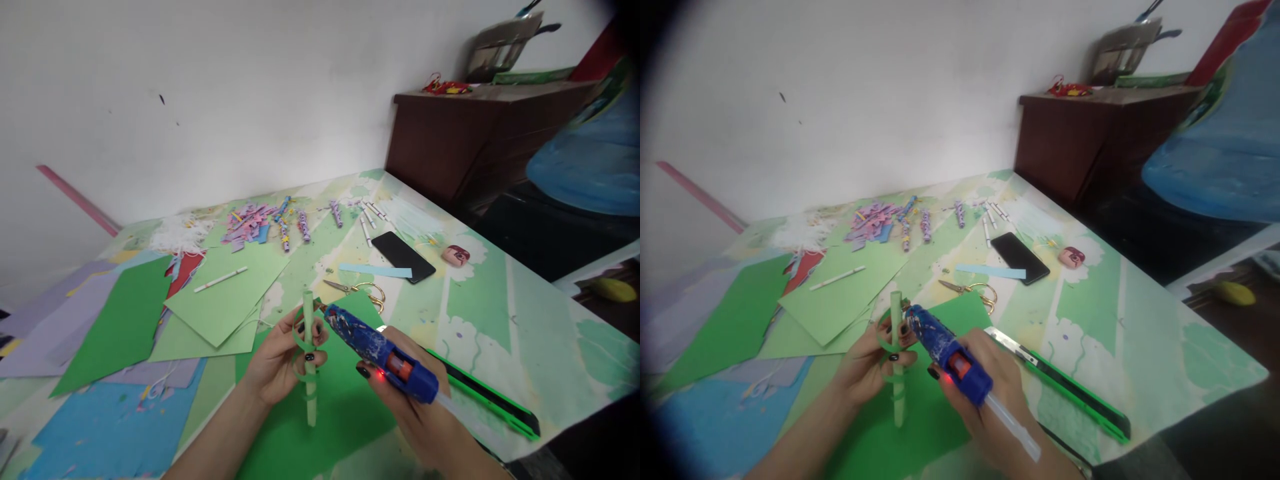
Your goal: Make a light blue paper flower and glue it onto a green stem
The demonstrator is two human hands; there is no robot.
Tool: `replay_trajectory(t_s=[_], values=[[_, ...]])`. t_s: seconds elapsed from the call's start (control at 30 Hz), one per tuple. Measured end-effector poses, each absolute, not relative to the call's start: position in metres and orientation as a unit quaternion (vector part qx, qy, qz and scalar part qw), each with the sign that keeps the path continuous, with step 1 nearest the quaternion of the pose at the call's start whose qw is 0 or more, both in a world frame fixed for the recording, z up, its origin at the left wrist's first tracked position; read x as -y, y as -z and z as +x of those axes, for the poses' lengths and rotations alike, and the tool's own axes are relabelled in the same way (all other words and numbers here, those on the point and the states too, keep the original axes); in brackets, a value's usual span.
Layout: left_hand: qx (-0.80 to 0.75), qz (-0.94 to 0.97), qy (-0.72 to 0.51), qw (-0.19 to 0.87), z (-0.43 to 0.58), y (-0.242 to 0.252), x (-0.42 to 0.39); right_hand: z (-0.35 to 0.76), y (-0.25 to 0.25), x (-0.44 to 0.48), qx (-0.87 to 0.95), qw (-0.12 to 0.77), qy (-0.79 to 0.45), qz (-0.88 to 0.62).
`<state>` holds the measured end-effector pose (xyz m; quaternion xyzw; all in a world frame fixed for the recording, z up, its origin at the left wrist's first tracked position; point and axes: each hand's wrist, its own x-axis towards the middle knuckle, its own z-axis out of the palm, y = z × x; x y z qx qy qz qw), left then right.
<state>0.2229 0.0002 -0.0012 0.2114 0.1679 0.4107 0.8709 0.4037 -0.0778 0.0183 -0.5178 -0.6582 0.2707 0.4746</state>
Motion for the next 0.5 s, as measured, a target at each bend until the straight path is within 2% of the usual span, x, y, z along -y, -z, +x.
replay_trajectory(t_s=[0.5], values=[[-0.189,0.209,-0.412,0.866,0.2224,-0.0005,0.0021,0.4037,-0.0173,0.0801,0.680,0.486,-0.211,-0.507]])
